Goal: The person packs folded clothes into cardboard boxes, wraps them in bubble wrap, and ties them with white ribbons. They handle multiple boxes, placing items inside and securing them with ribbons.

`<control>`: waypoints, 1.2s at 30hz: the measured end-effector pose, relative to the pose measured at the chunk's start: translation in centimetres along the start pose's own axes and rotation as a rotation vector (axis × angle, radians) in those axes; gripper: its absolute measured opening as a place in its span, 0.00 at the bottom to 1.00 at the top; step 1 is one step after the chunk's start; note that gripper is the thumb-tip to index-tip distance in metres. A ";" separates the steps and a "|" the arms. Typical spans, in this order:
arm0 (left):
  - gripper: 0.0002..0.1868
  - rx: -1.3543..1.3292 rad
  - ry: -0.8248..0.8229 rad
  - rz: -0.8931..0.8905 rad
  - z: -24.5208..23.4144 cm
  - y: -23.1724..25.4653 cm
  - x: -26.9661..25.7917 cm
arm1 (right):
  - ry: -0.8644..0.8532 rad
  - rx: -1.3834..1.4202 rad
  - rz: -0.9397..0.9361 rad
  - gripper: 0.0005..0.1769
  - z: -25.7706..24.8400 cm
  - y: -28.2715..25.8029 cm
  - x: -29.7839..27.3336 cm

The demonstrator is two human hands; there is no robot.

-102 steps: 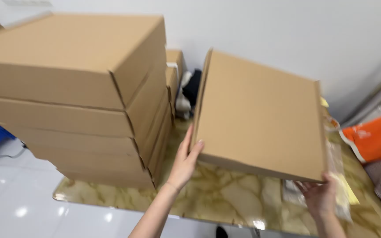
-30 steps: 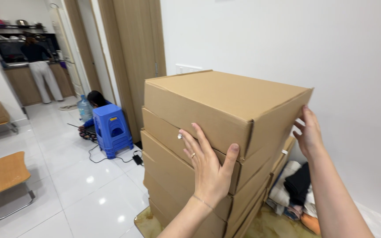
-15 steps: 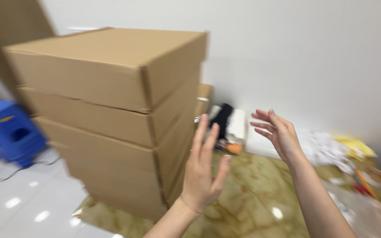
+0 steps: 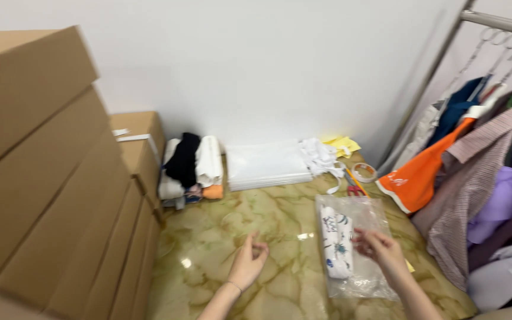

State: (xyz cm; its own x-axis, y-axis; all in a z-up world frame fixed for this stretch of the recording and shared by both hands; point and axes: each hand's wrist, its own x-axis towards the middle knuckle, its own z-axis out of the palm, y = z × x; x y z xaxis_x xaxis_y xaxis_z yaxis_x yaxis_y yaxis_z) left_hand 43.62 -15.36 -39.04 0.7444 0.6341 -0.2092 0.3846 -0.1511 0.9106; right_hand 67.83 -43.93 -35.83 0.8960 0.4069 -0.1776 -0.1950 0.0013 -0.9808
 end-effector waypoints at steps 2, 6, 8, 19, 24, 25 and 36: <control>0.32 0.058 -0.091 -0.108 2.9 -0.4 1.3 | 0.035 -0.032 0.042 0.21 -2.7 3.1 0.7; 0.38 -0.154 -0.204 -0.451 10.1 -3.8 6.3 | 0.171 -0.169 0.101 0.18 -7.0 7.3 1.7; 0.38 -0.105 -0.192 -0.420 13.5 -6.5 9.1 | 0.228 -0.227 0.084 0.17 -8.2 8.7 2.4; 0.38 -0.050 -0.419 -0.625 23.6 -3.4 8.1 | 0.148 -0.521 0.171 0.24 -10.3 21.5 0.8; 0.12 0.044 -0.309 -0.439 26.4 -7.6 10.3 | 0.094 -0.656 -0.028 0.21 -10.6 22.5 -0.3; 0.12 0.042 -0.309 -0.446 25.9 -7.3 10.0 | 0.090 -0.659 -0.023 0.21 -11.1 22.2 0.0; 0.10 -0.315 -0.164 -0.594 18.3 -13.8 1.2 | 0.216 -1.208 0.109 0.18 -9.3 16.7 -1.5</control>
State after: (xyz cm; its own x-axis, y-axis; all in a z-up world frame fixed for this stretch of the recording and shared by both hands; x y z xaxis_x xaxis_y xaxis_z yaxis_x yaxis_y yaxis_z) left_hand 49.23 -26.39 -58.43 0.5388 0.4148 -0.7332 0.5941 0.4299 0.6798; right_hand 66.96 -52.96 -52.67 0.9680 0.1929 -0.1603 0.1187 -0.9155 -0.3844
